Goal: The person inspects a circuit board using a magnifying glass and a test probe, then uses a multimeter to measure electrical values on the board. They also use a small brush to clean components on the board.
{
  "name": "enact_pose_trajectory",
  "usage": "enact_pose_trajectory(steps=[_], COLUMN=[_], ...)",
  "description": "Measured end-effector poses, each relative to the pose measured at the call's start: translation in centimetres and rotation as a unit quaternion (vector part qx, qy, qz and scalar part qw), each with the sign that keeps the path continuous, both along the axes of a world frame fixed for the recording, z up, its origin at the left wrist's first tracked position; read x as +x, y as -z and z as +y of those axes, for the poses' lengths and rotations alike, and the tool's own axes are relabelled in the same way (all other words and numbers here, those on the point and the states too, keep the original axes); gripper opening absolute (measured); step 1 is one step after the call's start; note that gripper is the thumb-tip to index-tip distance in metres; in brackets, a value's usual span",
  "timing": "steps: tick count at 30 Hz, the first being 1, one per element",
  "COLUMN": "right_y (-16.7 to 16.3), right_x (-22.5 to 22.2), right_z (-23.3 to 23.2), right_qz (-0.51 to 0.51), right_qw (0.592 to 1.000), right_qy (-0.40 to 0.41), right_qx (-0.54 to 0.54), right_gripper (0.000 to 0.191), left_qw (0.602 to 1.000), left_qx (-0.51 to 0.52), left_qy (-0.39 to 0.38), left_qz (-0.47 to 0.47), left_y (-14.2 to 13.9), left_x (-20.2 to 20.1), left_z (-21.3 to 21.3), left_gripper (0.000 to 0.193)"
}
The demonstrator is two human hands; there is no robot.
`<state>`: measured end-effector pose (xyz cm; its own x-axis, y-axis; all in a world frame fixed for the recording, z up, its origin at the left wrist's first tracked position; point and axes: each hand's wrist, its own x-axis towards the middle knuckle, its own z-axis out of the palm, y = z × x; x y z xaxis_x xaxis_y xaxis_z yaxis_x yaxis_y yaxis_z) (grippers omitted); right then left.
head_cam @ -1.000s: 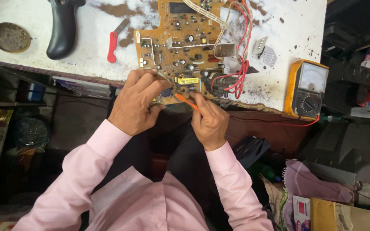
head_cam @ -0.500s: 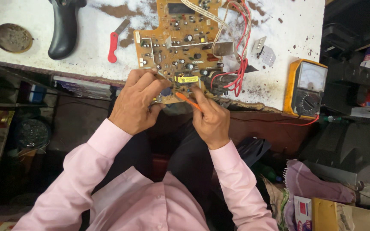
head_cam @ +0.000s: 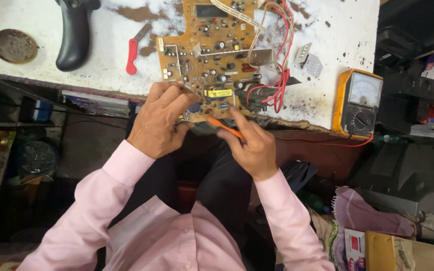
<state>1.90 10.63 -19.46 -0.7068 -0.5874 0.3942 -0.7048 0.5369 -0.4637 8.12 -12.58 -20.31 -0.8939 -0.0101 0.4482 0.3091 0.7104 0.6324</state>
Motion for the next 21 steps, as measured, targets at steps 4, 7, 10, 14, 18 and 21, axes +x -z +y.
enact_pose_trajectory(steps=[4,7,10,14,18,21], right_y=[-2.2,-3.5,-5.1,-5.8,-6.2,-6.8], right_x=[0.7,0.3,-0.7,-1.6,-2.0,-2.2], right_z=[2.3,2.9,2.5,0.3,-0.4,0.0], right_qz=[-0.016,0.055,0.113,0.169,0.192,0.178], right_qw=[0.999,0.998,0.99,0.975,0.963,0.964], right_qy=[0.024,-0.008,-0.056,-0.093,-0.077,-0.072], right_qx=[0.018,0.029,0.055,0.113,0.17,0.185], right_gripper=[0.034,0.02,0.02,0.018,0.014,0.007], left_qw=[1.0,1.0,1.0,1.0,1.0,1.0], left_qx=[0.0,-0.002,0.003,-0.001,0.003,-0.001], left_qy=[0.002,0.006,0.006,-0.001,0.005,0.011], left_qz=[0.003,-0.003,-0.008,-0.001,-0.006,-0.006], left_y=[0.0,-0.1,-0.2,-0.4,-0.4,-0.4], left_x=[0.0,0.2,0.2,0.2,0.2,0.2], left_z=[-0.1,-0.1,0.0,0.0,0.1,0.0], left_gripper=[0.061,0.061,0.061,0.062,0.062,0.062])
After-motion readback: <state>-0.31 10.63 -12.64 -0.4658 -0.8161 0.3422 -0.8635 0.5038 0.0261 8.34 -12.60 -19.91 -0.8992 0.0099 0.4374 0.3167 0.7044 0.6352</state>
